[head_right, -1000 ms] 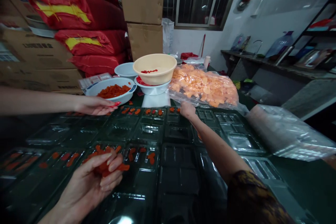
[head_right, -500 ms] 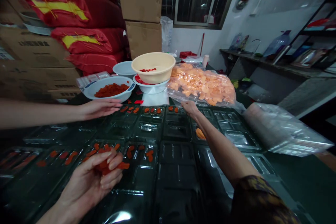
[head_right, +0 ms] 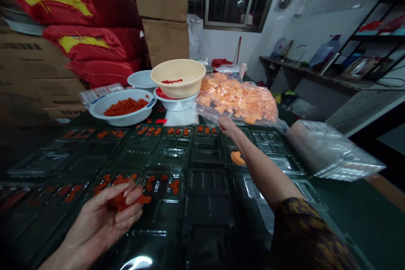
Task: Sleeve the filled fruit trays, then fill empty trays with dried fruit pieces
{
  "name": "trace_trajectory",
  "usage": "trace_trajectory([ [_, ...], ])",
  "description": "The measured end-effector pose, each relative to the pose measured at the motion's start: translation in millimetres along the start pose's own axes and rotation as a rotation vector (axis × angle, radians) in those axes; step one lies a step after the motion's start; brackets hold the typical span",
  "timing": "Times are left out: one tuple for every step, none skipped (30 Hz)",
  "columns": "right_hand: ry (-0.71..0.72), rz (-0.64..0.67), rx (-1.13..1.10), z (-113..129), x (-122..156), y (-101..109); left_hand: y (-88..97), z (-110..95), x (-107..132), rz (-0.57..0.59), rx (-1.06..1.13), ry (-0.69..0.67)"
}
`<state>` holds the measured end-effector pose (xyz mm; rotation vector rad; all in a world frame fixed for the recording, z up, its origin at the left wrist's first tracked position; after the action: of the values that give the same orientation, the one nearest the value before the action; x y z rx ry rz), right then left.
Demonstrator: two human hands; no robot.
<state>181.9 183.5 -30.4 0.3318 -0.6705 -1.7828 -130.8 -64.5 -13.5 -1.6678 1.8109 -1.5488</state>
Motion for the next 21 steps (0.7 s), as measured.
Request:
trace_trajectory([
  [-0.028,-0.011,-0.032,-3.1,1.4,-1.7,-0.1,0.2,-0.5,-0.002,0.002,0.001],
  [-0.049,-0.027,-0.061,-5.6,2.9,-3.6,-1.1,0.8,-1.1,0.000,0.003,0.002],
  [-0.056,-0.049,-0.084,-6.6,4.5,-5.2,-2.9,1.8,-1.8,0.005,0.002,0.006],
  [-0.055,-0.072,-0.099,-6.7,5.8,-6.6,-5.1,3.0,-2.4,0.010,0.001,0.009],
  [-0.047,-0.094,-0.108,-6.0,6.9,-7.6,-7.6,4.1,-3.0,0.015,-0.001,0.013],
  [-0.035,-0.114,-0.108,-4.6,7.8,-7.9,-10.5,4.9,-3.3,0.022,-0.001,0.014],
  [-0.020,-0.131,-0.099,-2.4,8.7,-7.4,-13.4,5.2,-3.4,0.029,-0.002,0.013],
  [0.000,-0.146,-0.082,0.4,9.8,-6.1,-16.0,4.9,-3.4,0.034,-0.002,0.010],
  [0.023,-0.157,-0.056,3.8,11.2,-4.3,-17.9,4.3,-3.1,0.038,-0.003,0.005],
  [0.050,-0.163,-0.020,7.6,13.2,-2.5,-19.3,3.4,-2.8,0.041,-0.004,0.000],
  [0.080,-0.162,0.026,11.6,15.8,-1.7,-20.1,2.4,-2.6,0.042,-0.005,-0.005],
  [0.111,-0.151,0.080,15.6,19.0,-2.3,-20.1,1.6,-2.6,0.042,-0.007,-0.009],
  [0.142,-0.131,0.141,19.3,22.6,-4.8,-19.5,1.0,-2.9,0.040,-0.008,-0.011],
  [0.167,-0.107,0.207,22.2,26.5,-8.9,-18.5,0.7,-3.5,0.037,-0.008,-0.012],
  [0.185,-0.084,0.273,24.2,30.1,-13.9,-17.3,0.7,-4.3,0.034,-0.009,-0.011],
  [0.194,-0.064,0.336,25.3,33.2,-19.2,-16.4,1.0,-5.2,0.034,-0.011,-0.009],
  [0.194,-0.051,0.394,25.8,35.5,-24.2,-15.9,1.4,-6.1,0.037,-0.014,-0.007],
  [0.187,-0.045,0.444,26.0,36.7,-28.8,-15.7,2.1,-7.0,0.042,-0.017,-0.004],
  [0.173,-0.043,0.488,26.0,37.1,-32.8,-15.7,2.7,-7.6,0.047,-0.019,-0.001],
  [0.159,-0.044,0.523,26.1,36.7,-36.1,-15.8,3.2,-8.0,0.048,-0.021,0.001],
  [0.144,-0.047,0.550,26.5,35.9,-38.7,-15.7,3.6,-8.0,0.045,-0.021,0.002],
])
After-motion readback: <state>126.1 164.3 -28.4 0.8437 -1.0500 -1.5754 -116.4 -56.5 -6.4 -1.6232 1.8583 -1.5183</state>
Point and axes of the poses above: each hand's wrist, its own x-axis away from the middle knuckle, its own y-axis out of the back of the hand, z = x × y, the point moved 10 cm from there along -x, towards the middle knuckle, and after that the axes turned 6 degrees about x, right-handed, at the moved point
